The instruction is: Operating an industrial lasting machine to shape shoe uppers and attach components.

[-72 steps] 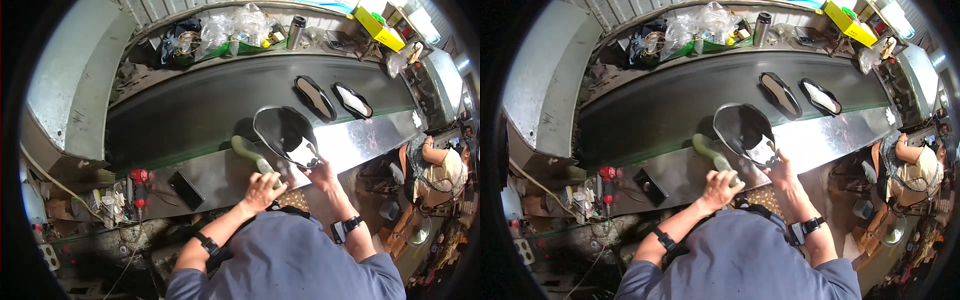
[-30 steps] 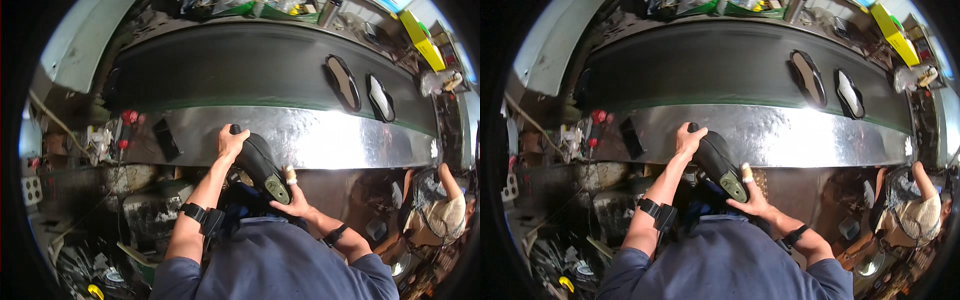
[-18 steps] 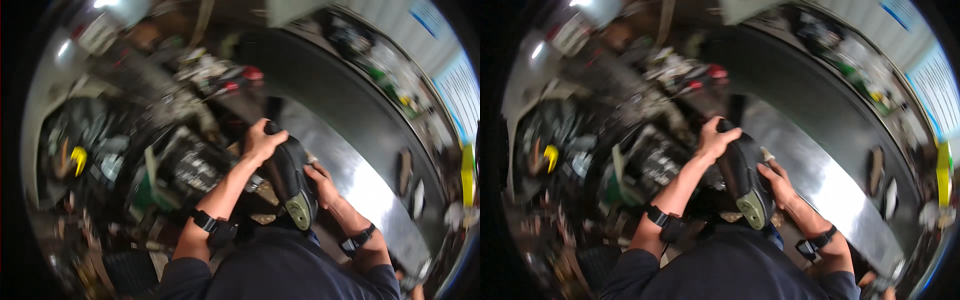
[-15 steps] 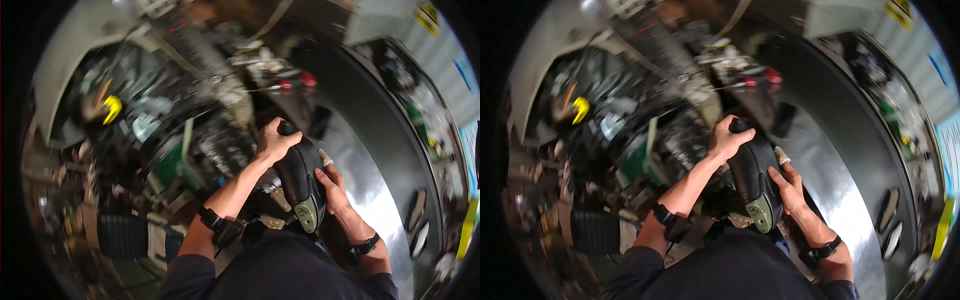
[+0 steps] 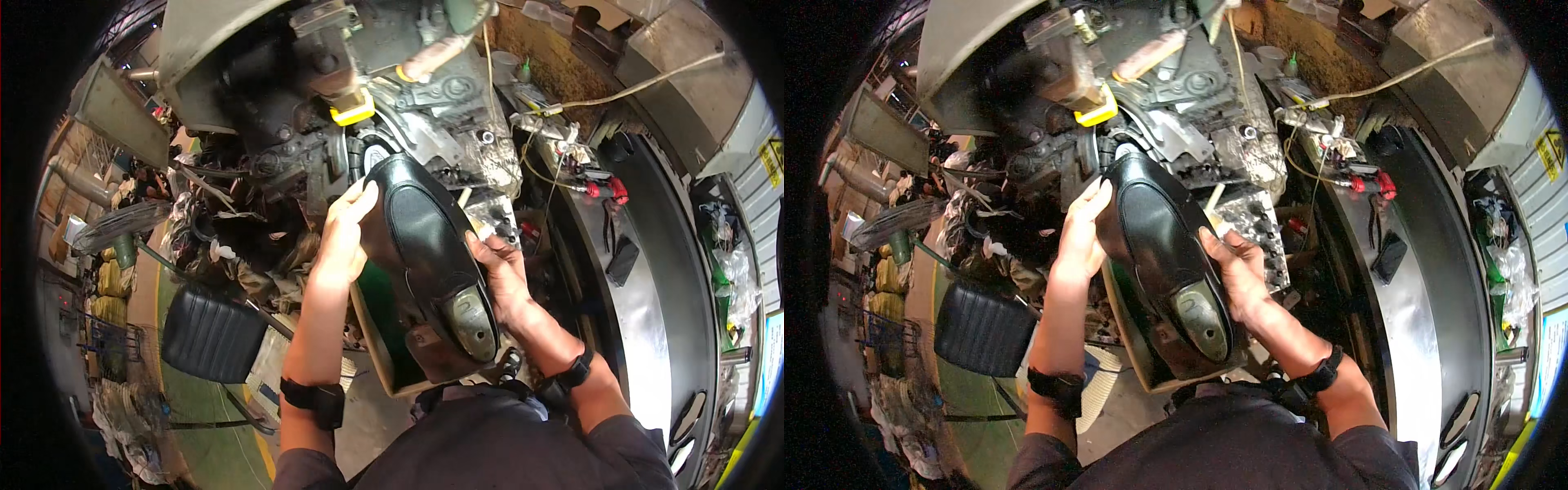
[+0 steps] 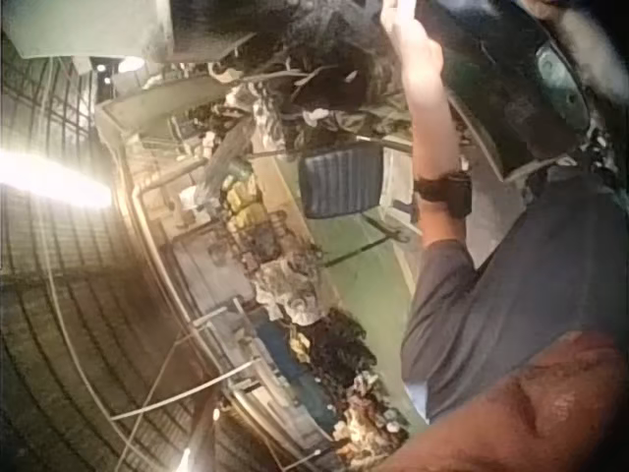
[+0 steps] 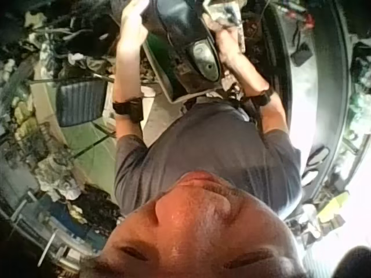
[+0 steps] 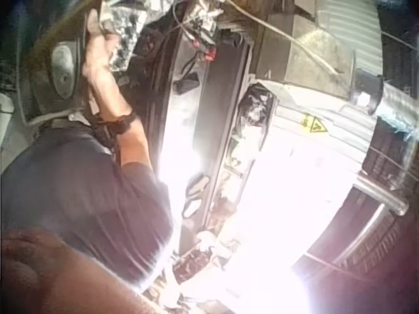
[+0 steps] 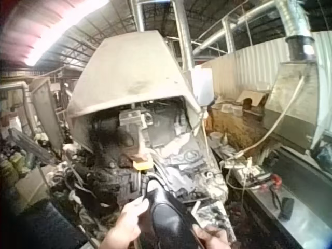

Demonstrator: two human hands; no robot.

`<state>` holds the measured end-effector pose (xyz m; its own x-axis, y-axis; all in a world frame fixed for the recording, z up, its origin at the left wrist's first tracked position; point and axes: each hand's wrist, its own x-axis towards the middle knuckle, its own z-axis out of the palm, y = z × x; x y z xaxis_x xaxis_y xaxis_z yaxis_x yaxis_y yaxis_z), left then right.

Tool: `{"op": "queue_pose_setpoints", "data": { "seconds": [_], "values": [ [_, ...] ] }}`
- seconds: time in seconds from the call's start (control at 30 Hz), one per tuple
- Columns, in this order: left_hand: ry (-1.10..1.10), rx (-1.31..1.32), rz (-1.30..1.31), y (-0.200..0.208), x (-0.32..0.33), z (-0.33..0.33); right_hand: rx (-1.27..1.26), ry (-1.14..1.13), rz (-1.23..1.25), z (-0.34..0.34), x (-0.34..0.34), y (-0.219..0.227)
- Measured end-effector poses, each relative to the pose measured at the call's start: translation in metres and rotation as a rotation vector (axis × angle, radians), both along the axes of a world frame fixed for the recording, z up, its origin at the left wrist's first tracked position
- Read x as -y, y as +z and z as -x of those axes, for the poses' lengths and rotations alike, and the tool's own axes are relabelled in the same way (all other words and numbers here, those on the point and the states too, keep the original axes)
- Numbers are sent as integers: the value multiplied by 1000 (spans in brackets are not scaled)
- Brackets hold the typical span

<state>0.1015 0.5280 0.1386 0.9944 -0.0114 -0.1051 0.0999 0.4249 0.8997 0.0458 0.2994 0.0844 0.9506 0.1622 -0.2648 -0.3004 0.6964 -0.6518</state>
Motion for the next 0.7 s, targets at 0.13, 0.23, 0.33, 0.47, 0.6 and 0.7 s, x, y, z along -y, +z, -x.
{"op": "queue_pose_setpoints", "data": {
  "seconds": [0.13,0.23,0.33,0.47,0.6,0.7],
  "values": [
    [136,-36,90,1,-24,-9,9,18,-76,-29,-36,1],
    [247,-60,202,-8,-17,7,-18,-5,-47,-54,-55,-6],
    [260,-114,374,-33,2,25,-15,-11,-76,-77,-67,-19],
    [395,-350,569,-62,18,13,-75,-60,-46,-103,-82,-41],
    [483,-416,597,-72,18,-8,-108,-130,14,-120,-89,-59],
    [474,-404,643,-76,16,-15,-130,-116,69,-124,-89,-65]
  ]
}}
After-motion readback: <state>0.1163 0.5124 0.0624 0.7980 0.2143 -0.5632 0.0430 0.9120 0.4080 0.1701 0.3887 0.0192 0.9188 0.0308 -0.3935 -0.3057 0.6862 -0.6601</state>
